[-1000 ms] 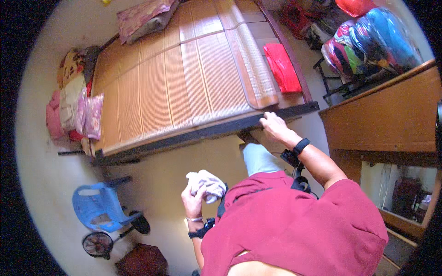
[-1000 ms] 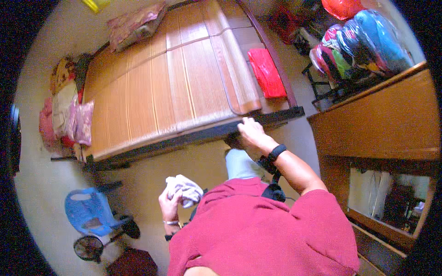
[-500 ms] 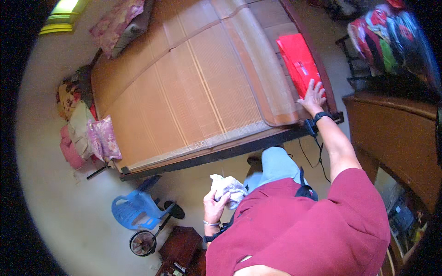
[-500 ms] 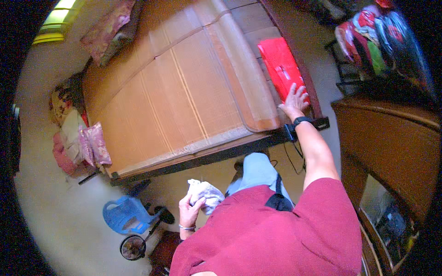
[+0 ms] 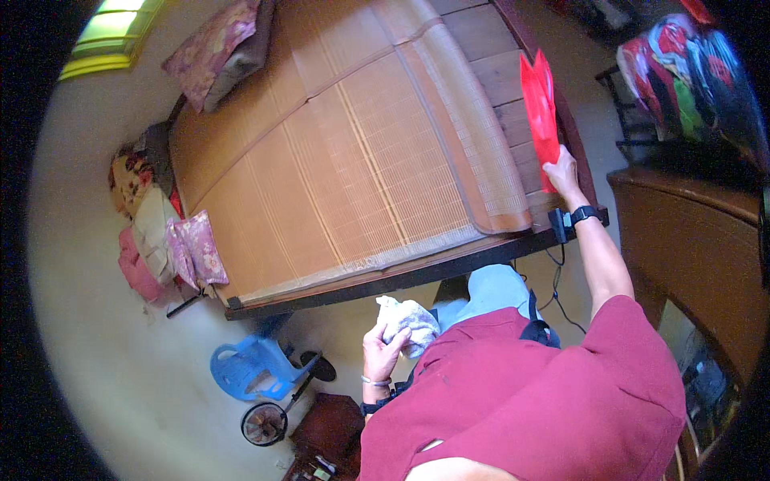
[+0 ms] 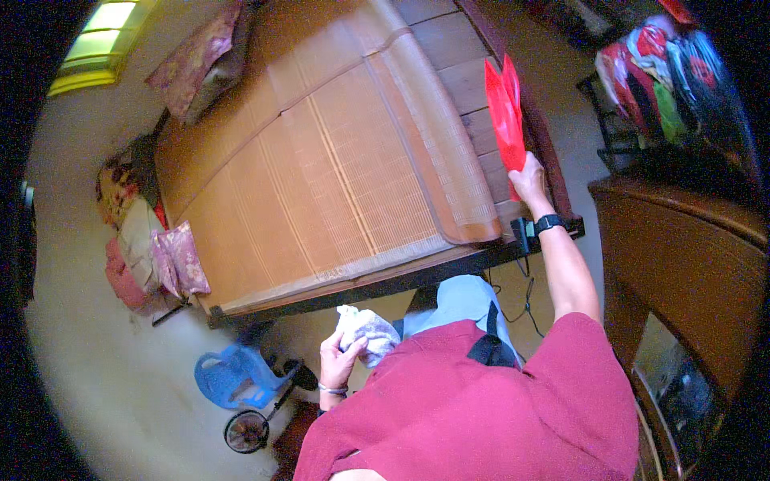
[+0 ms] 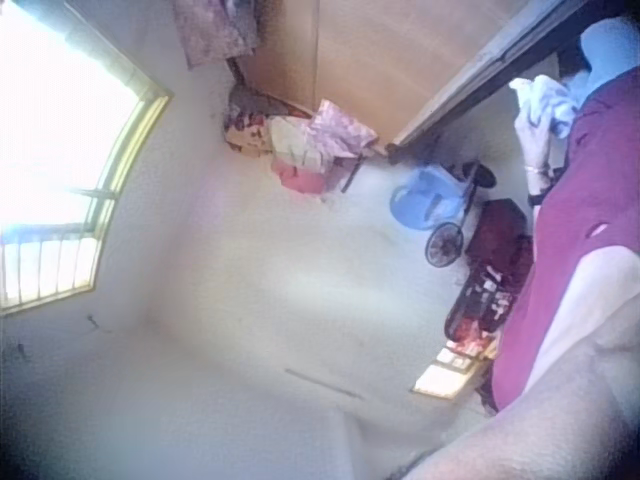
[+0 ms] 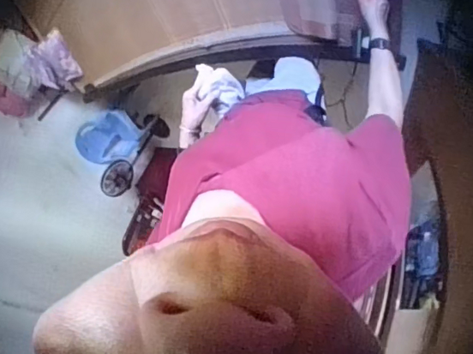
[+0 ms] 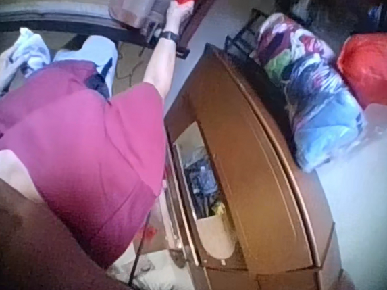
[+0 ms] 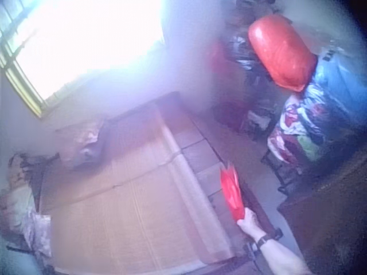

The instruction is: The person wipes a wooden table, a smartphone, a wooden cabinet, and the grill of a standing fan with a cloth.

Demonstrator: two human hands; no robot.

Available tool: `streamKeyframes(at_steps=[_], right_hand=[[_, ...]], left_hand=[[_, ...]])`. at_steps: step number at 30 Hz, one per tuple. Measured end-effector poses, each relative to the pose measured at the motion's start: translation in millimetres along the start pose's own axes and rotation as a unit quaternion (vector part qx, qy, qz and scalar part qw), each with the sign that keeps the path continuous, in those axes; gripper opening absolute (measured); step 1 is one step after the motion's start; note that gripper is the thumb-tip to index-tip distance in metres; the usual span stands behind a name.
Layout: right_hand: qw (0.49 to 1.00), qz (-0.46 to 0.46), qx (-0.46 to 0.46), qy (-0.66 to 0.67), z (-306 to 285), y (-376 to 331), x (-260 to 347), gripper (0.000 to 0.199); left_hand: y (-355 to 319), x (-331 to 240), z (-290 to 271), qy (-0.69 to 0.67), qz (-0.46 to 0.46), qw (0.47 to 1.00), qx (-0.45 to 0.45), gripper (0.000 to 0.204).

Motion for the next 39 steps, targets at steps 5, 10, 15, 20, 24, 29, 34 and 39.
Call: streamKeyframes(at_steps=[5, 10, 15, 20, 24, 29, 34, 39], right_hand=[[0.988, 0.001, 0.047, 0.147, -5.1, -7.3, 120.4, 0.029], [0.917, -0.055, 0.245, 0.309, 88.2, -29.9, 193.7, 0.051], [0.875, -0.135, 0.418, 0.203, 168.7, -82.8, 212.4, 0.073], [0.816, -0.342, 0.427, -0.189, 195.4, -85.6, 158.8, 0.033], [0.726, -0.452, 0.328, -0.402, 214.3, -92.8, 122.6, 0.033], [0.667, -0.493, 0.37, -0.418, 236.3, -73.8, 114.1, 0.029], [0.584, -0.534, 0.389, -0.471, 218.7, -46.2, 123.4, 0.03], [0.628, -0.53, 0.393, -0.412, 191.2, -38.2, 122.1, 0.025]], left_hand=[[6.3, -3.3, -6.2, -0.037, 0.0, 0.999, 0.0, 0.033], [6.8, -3.8, -2.5, -0.052, 0.004, 0.999, 0.006, 0.034], [0.2, -5.1, 1.2, -0.043, 0.006, 0.999, 0.0, 0.033], [2.4, 2.8, 11.0, -0.071, 0.002, 0.997, -0.012, 0.031], [-6.1, 15.5, -1.8, -0.037, -0.005, 0.999, -0.023, 0.033], [1.3, 18.7, -10.6, -0.016, -0.004, 0.999, -0.042, 0.028], [18.1, 17.8, -16.4, -0.036, 0.012, 0.998, -0.041, 0.024], [25.2, 4.4, -15.4, -0.036, 0.027, 0.999, -0.023, 0.024]])
Point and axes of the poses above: each hand's wrist, its own y-axis towards the middle knuckle, its own z-axis out of the palm, x = y × z, the point moved 4 cm from there along y, towards the middle knuckle, and after that the axes turned 11 degrees about -z, right-handed, at the moved point
